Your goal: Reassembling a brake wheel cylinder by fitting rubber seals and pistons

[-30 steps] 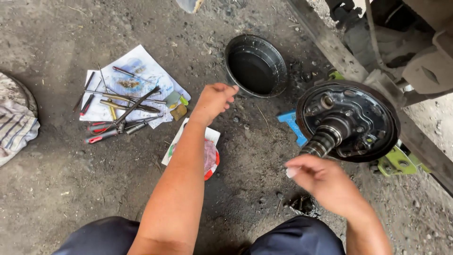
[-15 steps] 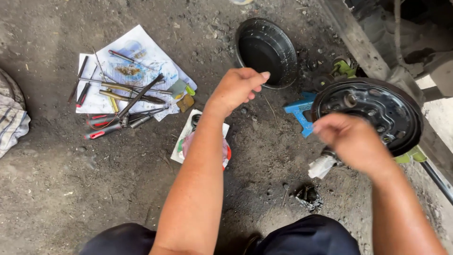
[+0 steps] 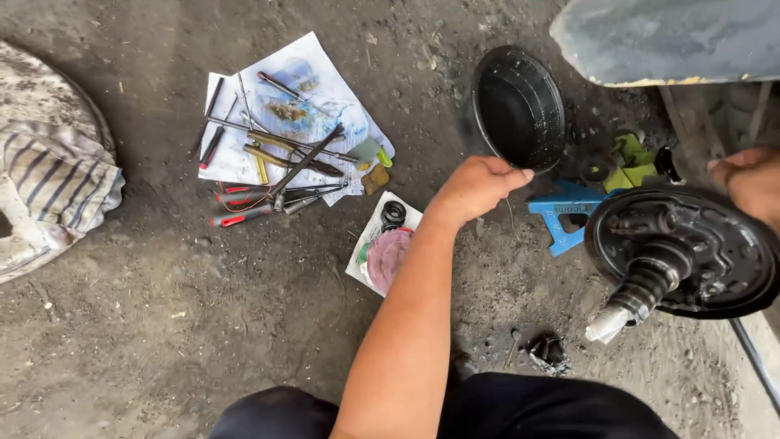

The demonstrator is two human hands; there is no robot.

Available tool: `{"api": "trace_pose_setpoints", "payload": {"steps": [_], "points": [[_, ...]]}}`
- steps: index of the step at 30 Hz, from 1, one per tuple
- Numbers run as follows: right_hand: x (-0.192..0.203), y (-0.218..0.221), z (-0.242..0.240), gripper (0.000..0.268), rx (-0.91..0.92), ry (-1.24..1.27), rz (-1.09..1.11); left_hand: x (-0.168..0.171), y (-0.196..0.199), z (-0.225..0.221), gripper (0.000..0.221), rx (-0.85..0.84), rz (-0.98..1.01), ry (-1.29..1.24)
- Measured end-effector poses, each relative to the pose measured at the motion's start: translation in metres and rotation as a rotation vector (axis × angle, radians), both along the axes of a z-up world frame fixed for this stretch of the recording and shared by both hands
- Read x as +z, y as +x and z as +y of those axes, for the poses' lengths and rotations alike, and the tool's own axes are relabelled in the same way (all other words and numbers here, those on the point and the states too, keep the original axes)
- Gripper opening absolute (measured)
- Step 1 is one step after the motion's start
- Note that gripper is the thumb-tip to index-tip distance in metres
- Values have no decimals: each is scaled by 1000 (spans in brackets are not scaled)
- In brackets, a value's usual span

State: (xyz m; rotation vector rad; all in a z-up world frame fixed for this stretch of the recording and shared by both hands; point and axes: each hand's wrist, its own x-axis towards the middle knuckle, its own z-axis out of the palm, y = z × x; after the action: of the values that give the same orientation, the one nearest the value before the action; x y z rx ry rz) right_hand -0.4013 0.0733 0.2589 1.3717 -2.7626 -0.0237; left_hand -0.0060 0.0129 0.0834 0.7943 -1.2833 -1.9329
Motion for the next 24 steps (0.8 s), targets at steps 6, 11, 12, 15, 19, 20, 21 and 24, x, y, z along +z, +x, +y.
{"api": "trace_pose_setpoints", "payload": {"steps": [6, 11, 12, 15, 19, 20, 21, 24], "points": [[-18, -23, -10, 45, -52, 78, -42, -27, 22, -37, 52, -25, -166, -102], [-22, -26, -41, 58, -123, 279, -3, -35, 48, -39, 55, 12, -274, -26], [-22, -30, -46, 60, -126, 323, -6, -37, 53, -39, 55, 10, -299, -11], [-38, -44, -64, 61, -170, 331, -193, -48, 64, -48, 55, 18, -351, 46], [-50, -46, -82, 81, -180, 492, -251, -62, 67, -56, 57, 46, -341, 35], [-53, -40, -84, 84, -200, 541, -213, -64, 66, -53, 57, 47, -330, 48], [-52, -35, -86, 88, -225, 583, -176, -63, 65, -54, 58, 45, -319, 53], [-50, -24, -92, 92, -296, 625, -212, -63, 62, -55, 59, 51, -356, 79]]}}
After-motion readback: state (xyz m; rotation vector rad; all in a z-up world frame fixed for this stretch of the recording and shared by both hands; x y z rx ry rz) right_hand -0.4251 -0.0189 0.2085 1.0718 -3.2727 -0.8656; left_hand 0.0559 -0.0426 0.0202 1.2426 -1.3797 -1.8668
